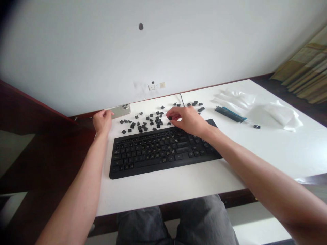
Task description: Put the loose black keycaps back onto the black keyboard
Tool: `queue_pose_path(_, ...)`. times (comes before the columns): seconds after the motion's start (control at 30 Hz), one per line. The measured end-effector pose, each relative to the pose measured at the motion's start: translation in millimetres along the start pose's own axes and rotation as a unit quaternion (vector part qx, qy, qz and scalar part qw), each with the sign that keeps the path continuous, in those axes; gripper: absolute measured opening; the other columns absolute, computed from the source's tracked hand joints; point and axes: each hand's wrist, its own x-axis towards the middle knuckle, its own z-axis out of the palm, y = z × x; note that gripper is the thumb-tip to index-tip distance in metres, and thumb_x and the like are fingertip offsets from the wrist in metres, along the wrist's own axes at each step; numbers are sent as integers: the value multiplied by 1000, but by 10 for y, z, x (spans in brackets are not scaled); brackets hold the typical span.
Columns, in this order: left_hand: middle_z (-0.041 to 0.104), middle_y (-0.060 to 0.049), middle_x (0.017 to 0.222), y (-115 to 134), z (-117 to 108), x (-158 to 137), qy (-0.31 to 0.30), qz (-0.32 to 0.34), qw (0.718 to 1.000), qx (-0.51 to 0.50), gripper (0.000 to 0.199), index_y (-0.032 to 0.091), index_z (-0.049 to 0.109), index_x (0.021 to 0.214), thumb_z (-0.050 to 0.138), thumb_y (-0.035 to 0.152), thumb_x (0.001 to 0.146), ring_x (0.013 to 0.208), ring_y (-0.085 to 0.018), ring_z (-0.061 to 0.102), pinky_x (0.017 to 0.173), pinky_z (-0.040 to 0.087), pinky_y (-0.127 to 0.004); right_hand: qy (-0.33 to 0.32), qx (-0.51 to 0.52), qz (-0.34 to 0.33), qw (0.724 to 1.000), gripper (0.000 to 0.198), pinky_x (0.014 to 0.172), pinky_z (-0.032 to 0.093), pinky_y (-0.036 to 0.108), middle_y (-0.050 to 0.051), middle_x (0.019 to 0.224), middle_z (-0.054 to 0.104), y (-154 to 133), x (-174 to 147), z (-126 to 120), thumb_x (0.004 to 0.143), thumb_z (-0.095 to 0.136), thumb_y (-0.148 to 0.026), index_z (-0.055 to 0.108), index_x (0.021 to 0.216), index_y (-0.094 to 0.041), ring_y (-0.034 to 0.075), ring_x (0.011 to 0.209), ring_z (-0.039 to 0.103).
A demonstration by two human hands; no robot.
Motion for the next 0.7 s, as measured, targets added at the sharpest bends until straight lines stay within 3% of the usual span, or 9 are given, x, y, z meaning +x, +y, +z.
queue_pose_path(0.1,79,-8,87,10,-8,-3,-2,0,1000,2,33,21,80,86,51,37,88,86,-25,72,74,46,-30,-12,-26,-30,999,25,89,62,36,5,97,83,-26,-24,12,91,66,-25,83,110,-23,23,91,78)
queue_pose_path(0.27,79,-7,85,23,-21,-11,0,-1,1000,-1,32,21,80,85,52,37,88,86,-25,72,75,47,-30,-7,-42,-107,993,27,76,58,34,11,120,78,-15,-34,41,96,63,-24,82,114,-20,19,83,72)
queue_pose_path(0.5,79,-8,86,5,-7,-4,0,-1,1000,-1,34,21,81,86,52,39,88,85,-25,72,74,47,-30,-52,-49,-131,989,30,83,57,35,9,105,78,-12,-26,-6,95,63,-22,78,120,-18,20,88,72)
queue_pose_path(0.7,79,-8,86,-12,9,9,3,1,1000,6,33,21,81,87,53,38,88,86,-25,72,74,47,-30,-95,-48,-153,982,25,81,57,32,8,112,79,-60,-35,-54,95,60,-18,79,111,-20,20,95,72)
